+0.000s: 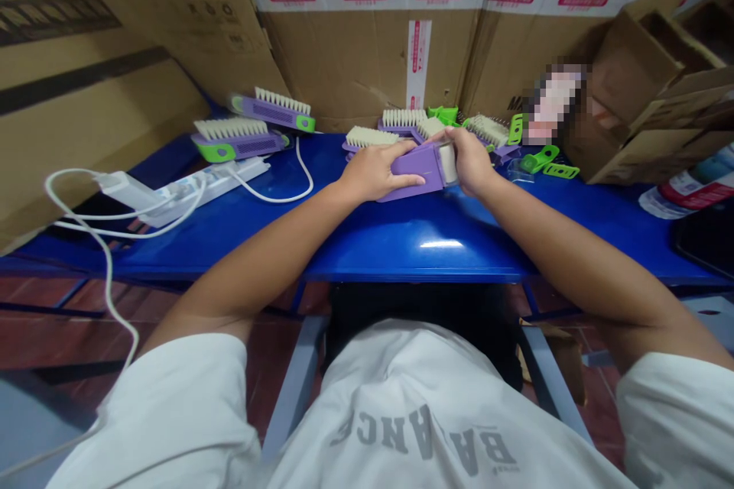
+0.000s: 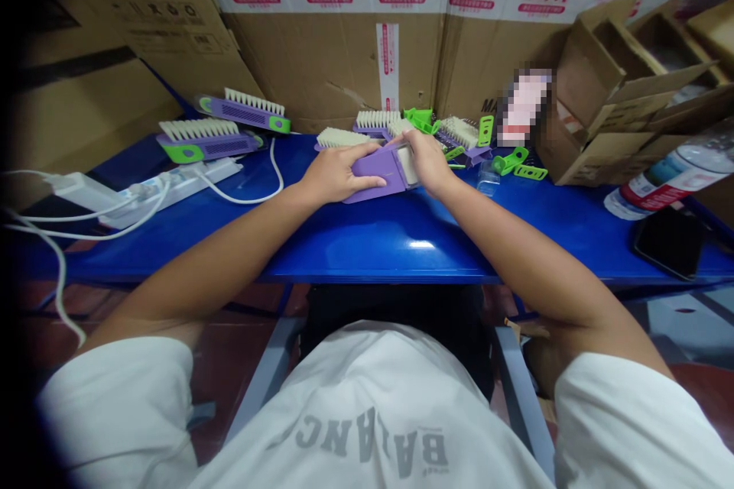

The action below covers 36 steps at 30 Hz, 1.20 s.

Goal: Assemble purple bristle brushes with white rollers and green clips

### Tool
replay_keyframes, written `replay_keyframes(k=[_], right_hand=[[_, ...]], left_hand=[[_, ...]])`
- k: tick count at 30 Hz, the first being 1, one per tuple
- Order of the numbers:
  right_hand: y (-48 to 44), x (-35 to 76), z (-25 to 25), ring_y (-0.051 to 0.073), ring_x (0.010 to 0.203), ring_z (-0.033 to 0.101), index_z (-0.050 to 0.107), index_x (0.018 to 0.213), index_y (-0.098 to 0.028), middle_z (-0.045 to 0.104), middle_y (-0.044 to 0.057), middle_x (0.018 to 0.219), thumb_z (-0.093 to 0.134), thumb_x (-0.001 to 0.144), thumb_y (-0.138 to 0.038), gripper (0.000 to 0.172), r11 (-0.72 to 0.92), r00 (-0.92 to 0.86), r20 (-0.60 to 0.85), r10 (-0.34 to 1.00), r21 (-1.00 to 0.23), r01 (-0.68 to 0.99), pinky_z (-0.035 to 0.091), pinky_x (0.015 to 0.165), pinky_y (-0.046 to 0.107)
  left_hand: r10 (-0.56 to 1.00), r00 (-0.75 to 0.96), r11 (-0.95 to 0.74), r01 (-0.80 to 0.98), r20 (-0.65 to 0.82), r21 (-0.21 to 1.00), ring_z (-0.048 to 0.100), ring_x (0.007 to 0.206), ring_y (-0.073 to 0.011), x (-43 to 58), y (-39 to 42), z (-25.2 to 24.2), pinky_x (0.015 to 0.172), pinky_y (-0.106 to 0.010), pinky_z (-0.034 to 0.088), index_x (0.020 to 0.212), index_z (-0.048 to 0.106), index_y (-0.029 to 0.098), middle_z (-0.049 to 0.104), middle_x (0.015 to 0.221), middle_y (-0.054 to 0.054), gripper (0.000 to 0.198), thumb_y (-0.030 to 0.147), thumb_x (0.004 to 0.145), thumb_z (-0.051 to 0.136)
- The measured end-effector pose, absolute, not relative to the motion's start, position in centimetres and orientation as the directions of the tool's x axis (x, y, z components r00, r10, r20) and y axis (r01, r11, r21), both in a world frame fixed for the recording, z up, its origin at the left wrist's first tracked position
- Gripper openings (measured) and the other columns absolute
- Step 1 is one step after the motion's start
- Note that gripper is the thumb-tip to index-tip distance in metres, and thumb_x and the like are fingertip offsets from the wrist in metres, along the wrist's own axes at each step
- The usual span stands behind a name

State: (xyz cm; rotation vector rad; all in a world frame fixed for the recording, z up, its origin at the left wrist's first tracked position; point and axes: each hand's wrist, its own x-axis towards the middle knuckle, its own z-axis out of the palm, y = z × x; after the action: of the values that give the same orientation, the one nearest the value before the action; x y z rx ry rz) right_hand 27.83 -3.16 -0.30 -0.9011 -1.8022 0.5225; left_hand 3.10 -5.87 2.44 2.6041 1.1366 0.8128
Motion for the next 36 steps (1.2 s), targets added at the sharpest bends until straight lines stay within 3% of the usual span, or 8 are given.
replay_keyframes(k=[5,12,29,36], right_hand=[[-3.7,27.6,-0.3,0.033,0.101,0.081,0.086,0.105,-0.026,0.083,0.006,0.094,0.039,0.102,-0.092,0.082,0.529,-0.11,0.522,0.846,-0.793,0.302,0.067,0.098,0.052],[-4.8,27.1,0.2,0.034,0.103,0.077,0.084,0.095,-0.024,0.08,0.007,0.088,0.036,0.103,-0.091,0.083,0.564,-0.088,0.568,0.818,-0.765,0.31,0.065,0.103,0.054],[-4.6,27.4,0.3,0.034,0.109,0.079,0.085,0.099,-0.027,0.081,0.005,0.092,0.042,0.104,-0.088,0.075,0.558,-0.135,0.546,0.827,-0.768,0.314,0.065,0.109,0.054],[-5.0,27.5,0.5,0.034,0.114,0.077,0.085,0.104,-0.027,0.083,0.006,0.103,0.038,0.107,-0.086,0.076,0.579,-0.159,0.563,0.811,-0.736,0.35,0.062,0.115,0.053]], left_hand=[[0.728,0.55,-0.684,0.628,0.41,0.372,0.078,0.131,-0.0388,3.3,-6.0,2.5,0.112,-0.043,0.056,0.153,0.074,0.031,0.082,0.144,-0.008,0.072,0.072,0.095,0.083],[0.732,0.542,-0.68,0.622,0.413,0.389,0.076,0.134,-0.0395,3.3,-5.9,2.4,0.114,-0.045,0.056,0.15,0.076,0.031,0.082,0.144,-0.007,0.071,0.072,0.093,0.085],[0.745,0.542,-0.666,0.634,0.389,0.393,0.077,0.13,-0.0381,3.3,-6.4,3.0,0.112,-0.044,0.056,0.149,0.075,0.029,0.082,0.144,-0.008,0.068,0.061,0.091,0.088],[0.747,0.54,-0.663,0.65,0.389,0.372,0.076,0.132,-0.0384,3.3,-6.5,2.9,0.114,-0.045,0.057,0.149,0.074,0.026,0.081,0.144,-0.009,0.069,0.06,0.091,0.088]])
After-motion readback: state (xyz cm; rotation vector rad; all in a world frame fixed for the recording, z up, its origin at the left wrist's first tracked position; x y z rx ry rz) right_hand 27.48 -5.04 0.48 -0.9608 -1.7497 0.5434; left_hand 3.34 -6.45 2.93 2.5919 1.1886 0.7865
